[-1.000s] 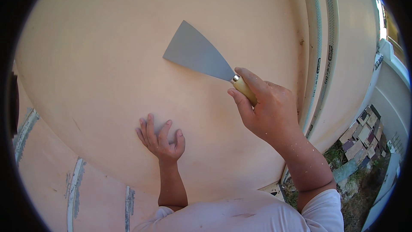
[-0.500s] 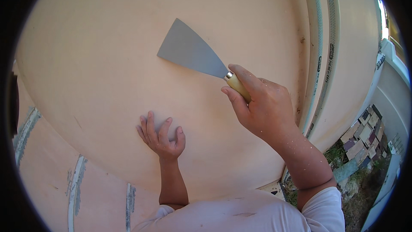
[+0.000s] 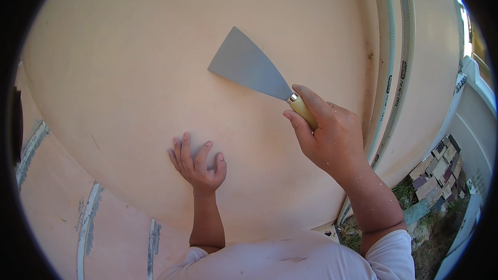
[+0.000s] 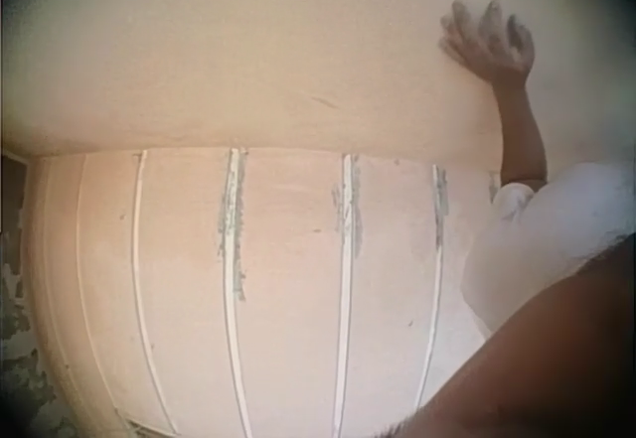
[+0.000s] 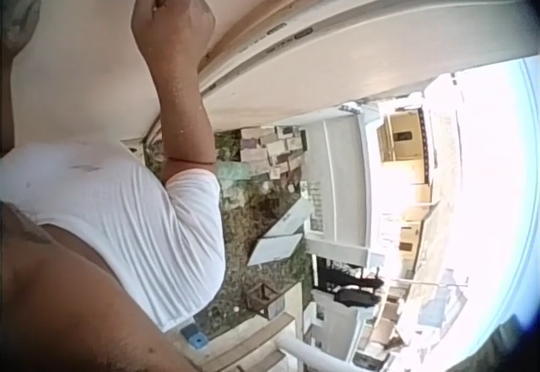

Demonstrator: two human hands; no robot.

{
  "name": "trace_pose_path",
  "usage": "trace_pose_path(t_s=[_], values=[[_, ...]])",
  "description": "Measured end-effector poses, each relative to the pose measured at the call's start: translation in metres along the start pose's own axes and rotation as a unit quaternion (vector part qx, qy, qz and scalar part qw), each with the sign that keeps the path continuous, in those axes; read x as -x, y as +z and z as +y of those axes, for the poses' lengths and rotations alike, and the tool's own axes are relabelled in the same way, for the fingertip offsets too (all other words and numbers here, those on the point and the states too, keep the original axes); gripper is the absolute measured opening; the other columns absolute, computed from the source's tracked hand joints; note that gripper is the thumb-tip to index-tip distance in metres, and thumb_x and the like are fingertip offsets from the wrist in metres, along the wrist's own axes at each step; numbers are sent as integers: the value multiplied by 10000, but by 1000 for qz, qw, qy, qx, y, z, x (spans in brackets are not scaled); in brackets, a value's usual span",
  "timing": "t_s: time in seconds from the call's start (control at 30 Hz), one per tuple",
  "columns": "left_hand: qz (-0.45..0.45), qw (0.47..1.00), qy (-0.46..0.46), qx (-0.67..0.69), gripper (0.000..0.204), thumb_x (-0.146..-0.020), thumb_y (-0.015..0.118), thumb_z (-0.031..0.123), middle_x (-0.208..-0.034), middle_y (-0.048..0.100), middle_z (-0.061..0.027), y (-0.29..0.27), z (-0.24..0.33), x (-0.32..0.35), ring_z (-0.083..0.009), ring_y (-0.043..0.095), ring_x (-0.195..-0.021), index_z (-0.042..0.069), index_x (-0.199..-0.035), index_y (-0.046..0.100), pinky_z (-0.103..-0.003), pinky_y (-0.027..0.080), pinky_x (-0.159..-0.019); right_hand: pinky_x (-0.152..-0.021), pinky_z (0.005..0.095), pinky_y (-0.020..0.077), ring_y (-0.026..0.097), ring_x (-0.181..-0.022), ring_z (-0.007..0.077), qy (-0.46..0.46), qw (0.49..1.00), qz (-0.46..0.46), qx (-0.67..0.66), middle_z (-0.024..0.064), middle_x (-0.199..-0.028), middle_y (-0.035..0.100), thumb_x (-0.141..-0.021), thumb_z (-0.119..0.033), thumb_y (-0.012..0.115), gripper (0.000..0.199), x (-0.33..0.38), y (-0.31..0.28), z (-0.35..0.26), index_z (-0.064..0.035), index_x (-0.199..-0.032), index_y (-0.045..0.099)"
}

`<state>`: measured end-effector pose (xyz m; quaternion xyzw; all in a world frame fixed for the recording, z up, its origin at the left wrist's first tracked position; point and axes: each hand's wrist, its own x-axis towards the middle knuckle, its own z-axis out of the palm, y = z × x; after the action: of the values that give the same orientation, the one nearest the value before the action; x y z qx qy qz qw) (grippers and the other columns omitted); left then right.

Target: Using a putty knife to scrape old paint or residue from an exterior wall and around a window frame.

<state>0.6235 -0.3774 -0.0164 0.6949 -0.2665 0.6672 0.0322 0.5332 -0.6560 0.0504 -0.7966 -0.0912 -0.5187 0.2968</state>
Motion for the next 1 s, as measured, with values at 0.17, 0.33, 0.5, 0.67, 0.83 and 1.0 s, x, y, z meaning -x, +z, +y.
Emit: trace_pose_path(t_s=[0.17, 0.33, 0.5, 0.67, 0.83, 1.0], values=[[15, 1000, -4, -1, 246, -838, 621, 310, -1383, 508, -206, 1, -2, -1, -412, 377, -1368, 155, -1026, 655, -549, 164, -1160, -607, 378, 512, 662, -656, 311, 38, 998, -37, -21, 131, -776, 686, -882, -241, 687, 354, -5, -5, -11, -67, -1183, 619], [4, 1000, 8, -7, 268, -828, 627, 309, -1389, 502, -202, -1, 0, -13, -420, 376, -1365, 155, -1047, 648, -574, 165, -1150, -656, 371, 514, 667, -723, 326, 87, 995, -13, -40, 148, -812, 686, -892, -244, 681, 329, -32, -14, -17, -78, -1169, 624], [41, 999, 17, 18, 329, -823, 637, 295, -1387, 499, -210, -41, -52, -65, -425, 357, -1374, 131, -1108, 621, -610, 179, -1127, -666, 359, 514, 664, -726, 308, 29, 998, 45, -37, 136, -814, 690, -894, -244, 680, 321, -54, -9, -25, -70, -1160, 640], [59, 997, 42, 0, 332, -803, 659, 261, -1367, 540, -120, -63, -114, -140, -358, 415, -1351, 173, -1122, 643, -571, 259, -1107, -671, 346, 514, 672, -715, 270, 50, 997, 50, -28, 123, -801, 696, -900, -259, 673, 311, -65, 3, -46, -84, -1156, 664], [105, 991, 81, -36, 374, -782, 680, 250, -1383, 531, -79, -57, -157, -174, -339, 434, -1335, 194, -1151, 646, -547, 320, -1078, -649, 321, 507, 653, -656, 228, 20, 997, 55, -47, 91, -791, 701, -899, -270, 677, 303, -79, 19, -62, -105, -1154, 678], [93, 993, 63, -44, 372, -794, 668, 281, -1392, 519, -53, -47, -155, -171, -309, 444, -1326, 220, -1161, 646, -524, 330, -1079, -614, 296, 488, 608, -595, 171, 41, 997, 65, -26, 74, -729, 674, -904, -258, 677, 305, -83, 25, -86, -104, -1167, 676]])
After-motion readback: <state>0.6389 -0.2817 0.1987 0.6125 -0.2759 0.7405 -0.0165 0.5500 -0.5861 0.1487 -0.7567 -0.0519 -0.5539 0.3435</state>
